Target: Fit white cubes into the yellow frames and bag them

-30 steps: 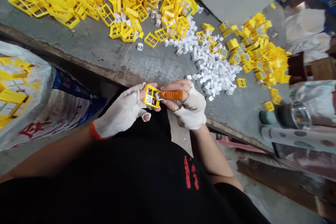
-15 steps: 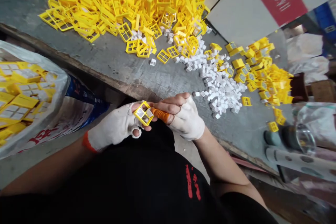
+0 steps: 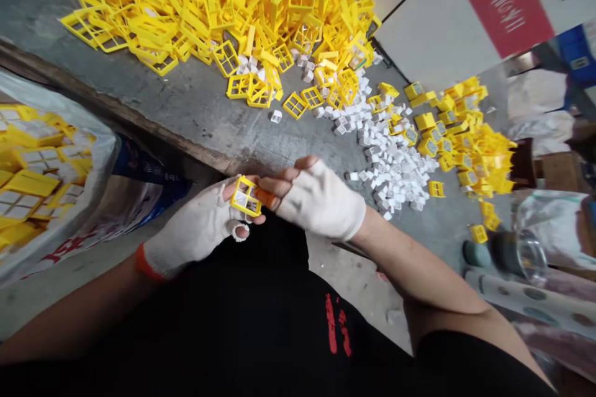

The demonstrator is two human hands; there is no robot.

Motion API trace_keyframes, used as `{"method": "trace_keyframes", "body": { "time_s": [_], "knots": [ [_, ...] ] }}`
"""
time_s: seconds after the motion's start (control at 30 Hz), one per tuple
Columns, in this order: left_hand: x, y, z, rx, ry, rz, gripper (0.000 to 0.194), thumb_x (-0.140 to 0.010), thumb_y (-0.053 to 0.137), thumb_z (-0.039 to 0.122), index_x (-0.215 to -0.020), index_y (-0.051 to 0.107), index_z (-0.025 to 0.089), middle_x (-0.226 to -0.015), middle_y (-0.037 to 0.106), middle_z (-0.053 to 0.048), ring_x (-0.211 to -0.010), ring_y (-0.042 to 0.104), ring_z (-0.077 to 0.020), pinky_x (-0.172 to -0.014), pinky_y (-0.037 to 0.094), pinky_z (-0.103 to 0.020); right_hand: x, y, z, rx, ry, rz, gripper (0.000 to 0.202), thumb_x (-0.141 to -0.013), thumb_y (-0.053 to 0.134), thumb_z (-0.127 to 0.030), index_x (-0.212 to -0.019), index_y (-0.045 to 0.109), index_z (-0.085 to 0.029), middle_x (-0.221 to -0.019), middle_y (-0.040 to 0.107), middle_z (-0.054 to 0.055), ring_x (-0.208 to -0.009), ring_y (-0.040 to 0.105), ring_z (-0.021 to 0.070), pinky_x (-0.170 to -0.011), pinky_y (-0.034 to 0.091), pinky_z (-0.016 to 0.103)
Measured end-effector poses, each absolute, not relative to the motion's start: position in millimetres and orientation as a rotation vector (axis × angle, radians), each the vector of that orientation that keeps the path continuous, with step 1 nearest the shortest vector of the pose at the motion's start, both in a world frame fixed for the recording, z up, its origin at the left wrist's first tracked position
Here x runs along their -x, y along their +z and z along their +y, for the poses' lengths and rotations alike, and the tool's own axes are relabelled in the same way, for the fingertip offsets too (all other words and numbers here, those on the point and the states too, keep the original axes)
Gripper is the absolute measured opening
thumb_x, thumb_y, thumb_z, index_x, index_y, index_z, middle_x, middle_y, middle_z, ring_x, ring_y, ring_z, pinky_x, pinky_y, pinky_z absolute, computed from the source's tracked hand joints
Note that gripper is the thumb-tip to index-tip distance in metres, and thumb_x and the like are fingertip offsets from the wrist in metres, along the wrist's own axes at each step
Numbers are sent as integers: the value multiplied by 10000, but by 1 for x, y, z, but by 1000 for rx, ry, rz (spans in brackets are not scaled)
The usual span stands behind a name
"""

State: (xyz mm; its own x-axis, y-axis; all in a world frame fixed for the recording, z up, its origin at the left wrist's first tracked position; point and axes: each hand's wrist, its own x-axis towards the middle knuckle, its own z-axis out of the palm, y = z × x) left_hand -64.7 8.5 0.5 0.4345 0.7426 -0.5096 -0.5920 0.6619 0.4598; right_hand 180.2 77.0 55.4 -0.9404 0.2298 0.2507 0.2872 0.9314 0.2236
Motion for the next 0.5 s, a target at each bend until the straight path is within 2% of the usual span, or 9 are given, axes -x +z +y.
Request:
{"method": "trace_keyframes", "body": {
  "time_s": [0.1, 0.23, 0.37, 0.5],
  "knots": [
    [64, 5, 14, -209, 924, 785, 262, -941, 844, 329, -1165, 829, 194, -1002, 816, -88, -764, 795, -231, -550, 619, -272, -190, 40, 131, 838, -243, -2823, 437, -1168, 439, -185, -1467, 743, -278, -1355, 818, 80, -1111, 682, 277, -957, 486, 504],
    [61, 8, 18, -242, 943, 820, 314, -892, 881, 326, -1171, 827, 192, -981, 807, -78, -763, 787, -235, -543, 624, -281, -184, 14, 200, 1084, -126, -2917, 460, -1151, 428, -212, -1493, 723, -300, -1500, 739, 105, -1314, 634, 347, -1093, 458, 590],
    [58, 9, 19, -289, 946, 839, 361, -876, 893, 355, -1182, 801, 187, -1000, 798, -81, -770, 771, -233, -542, 605, -276, -173, 14, 199, 1146, 23, -2882, 395, -1161, 453, -305, -1390, 768, -240, -1322, 782, 135, -1242, 666, 346, -1105, 479, 593],
    [48, 12, 22, -339, 898, 822, 385, -869, 911, 388, -1178, 777, 202, -1029, 791, -78, -788, 760, -233, -550, 585, -274, -180, 34, 127, 1081, 229, -2613, 392, -1178, 515, -505, -1345, 799, -291, -1187, 816, 86, -1125, 725, 306, -1052, 552, 524]
  ]
}}
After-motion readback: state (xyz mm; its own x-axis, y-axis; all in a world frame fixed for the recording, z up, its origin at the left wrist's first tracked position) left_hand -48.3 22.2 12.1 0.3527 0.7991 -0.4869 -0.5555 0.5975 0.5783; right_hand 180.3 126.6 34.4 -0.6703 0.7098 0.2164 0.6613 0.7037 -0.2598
